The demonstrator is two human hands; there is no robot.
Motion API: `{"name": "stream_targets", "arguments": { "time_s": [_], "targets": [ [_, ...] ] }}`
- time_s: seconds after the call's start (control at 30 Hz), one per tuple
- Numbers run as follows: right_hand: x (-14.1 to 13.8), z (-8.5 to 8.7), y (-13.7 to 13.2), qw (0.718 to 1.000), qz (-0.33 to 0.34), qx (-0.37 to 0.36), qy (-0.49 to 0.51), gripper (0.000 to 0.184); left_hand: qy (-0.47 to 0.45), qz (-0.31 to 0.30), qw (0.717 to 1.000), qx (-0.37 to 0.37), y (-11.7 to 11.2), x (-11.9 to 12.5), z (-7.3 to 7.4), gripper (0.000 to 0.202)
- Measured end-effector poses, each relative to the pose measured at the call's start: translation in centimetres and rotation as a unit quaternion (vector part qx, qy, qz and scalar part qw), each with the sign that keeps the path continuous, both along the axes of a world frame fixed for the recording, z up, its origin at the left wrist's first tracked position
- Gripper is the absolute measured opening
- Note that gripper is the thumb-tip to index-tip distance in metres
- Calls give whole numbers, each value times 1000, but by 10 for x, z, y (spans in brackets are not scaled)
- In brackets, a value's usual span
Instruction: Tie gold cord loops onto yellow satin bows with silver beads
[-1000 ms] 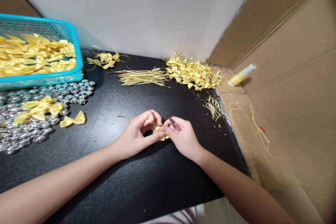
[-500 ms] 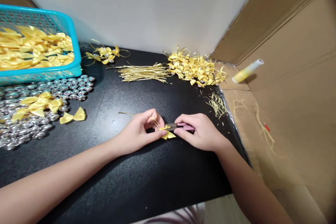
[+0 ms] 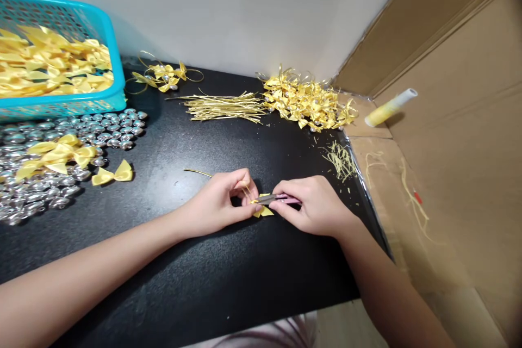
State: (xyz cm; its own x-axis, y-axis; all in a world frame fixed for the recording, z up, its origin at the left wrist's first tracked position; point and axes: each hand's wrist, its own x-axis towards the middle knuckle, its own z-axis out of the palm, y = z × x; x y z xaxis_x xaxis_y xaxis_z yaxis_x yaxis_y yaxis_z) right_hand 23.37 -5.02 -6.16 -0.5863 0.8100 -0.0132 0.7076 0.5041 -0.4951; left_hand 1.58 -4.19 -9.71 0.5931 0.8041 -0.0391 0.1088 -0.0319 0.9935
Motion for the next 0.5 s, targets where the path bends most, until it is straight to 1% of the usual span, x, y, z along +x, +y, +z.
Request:
{"name": "stream_targets", "arguments": {
  "time_s": [0.17,0.5],
  "targets": [
    [0,-2,0,1000,7,19,-8,22,2,-4,1000,6,0,-1,0,35],
    [2,-1,0,999,15,33,3,22,0,3,1000,-1,0,-1,1,34]
  ]
}}
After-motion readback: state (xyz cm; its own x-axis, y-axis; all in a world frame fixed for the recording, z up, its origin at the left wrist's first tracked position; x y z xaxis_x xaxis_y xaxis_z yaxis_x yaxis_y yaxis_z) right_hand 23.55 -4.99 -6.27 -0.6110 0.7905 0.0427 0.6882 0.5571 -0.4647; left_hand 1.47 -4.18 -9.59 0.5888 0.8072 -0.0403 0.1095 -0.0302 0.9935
